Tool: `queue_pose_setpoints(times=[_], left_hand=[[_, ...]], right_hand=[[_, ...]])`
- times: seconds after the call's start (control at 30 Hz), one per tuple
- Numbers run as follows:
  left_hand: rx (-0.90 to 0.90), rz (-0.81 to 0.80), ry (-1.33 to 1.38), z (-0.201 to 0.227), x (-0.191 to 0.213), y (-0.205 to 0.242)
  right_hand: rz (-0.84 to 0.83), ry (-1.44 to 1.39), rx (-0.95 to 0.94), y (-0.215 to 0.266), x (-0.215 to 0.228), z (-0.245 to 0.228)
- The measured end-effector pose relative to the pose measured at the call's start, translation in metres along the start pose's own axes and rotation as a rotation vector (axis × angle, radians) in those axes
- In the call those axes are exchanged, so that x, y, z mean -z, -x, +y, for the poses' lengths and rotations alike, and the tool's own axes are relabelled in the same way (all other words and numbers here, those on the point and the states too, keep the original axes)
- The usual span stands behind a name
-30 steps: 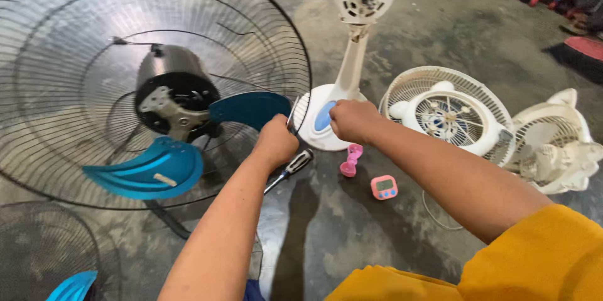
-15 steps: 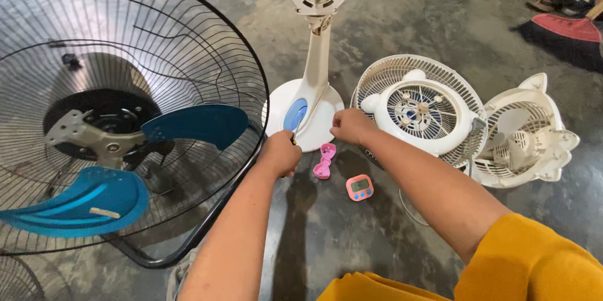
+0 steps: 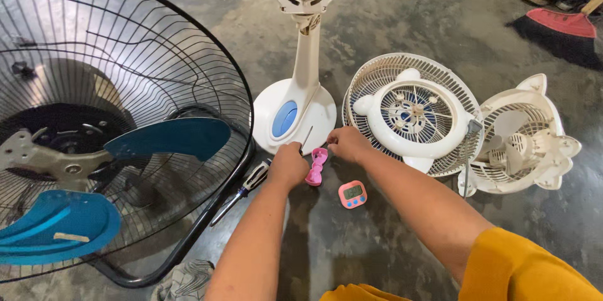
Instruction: The person removes the blue fan blades from a standing electric fan using a screwdriver. They unscrew each blade from the central hub, detach it, and place it on the floor, repeating the process for all blades.
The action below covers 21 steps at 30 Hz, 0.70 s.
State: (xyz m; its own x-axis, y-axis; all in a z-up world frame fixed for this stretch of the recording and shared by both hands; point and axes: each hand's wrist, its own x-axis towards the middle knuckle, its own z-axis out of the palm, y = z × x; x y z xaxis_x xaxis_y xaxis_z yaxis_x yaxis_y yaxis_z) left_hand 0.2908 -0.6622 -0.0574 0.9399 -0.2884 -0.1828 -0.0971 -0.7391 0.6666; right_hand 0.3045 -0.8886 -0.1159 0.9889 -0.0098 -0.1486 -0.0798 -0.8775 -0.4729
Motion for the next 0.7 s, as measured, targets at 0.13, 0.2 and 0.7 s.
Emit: queue_pose_setpoints(times=[0.13, 0.2, 0.7], left_hand=[[-0.011, 0.024, -0.002, -0.008, -0.013, -0.007], [-0.011, 0.013, -0.006, -0.014, -0.018, -0.009], [0.020, 0.018, 0.048, -0.030, 0.000, -0.005]], right_hand=[[-0.025, -0.001, -0.022, 0.001, -0.005, -0.005], [-0.048, -0.007, -0.052, 0.003, -0.005, -0.008], [-0.069, 0.124, -0.165, 0.009, 0.010, -0.037]])
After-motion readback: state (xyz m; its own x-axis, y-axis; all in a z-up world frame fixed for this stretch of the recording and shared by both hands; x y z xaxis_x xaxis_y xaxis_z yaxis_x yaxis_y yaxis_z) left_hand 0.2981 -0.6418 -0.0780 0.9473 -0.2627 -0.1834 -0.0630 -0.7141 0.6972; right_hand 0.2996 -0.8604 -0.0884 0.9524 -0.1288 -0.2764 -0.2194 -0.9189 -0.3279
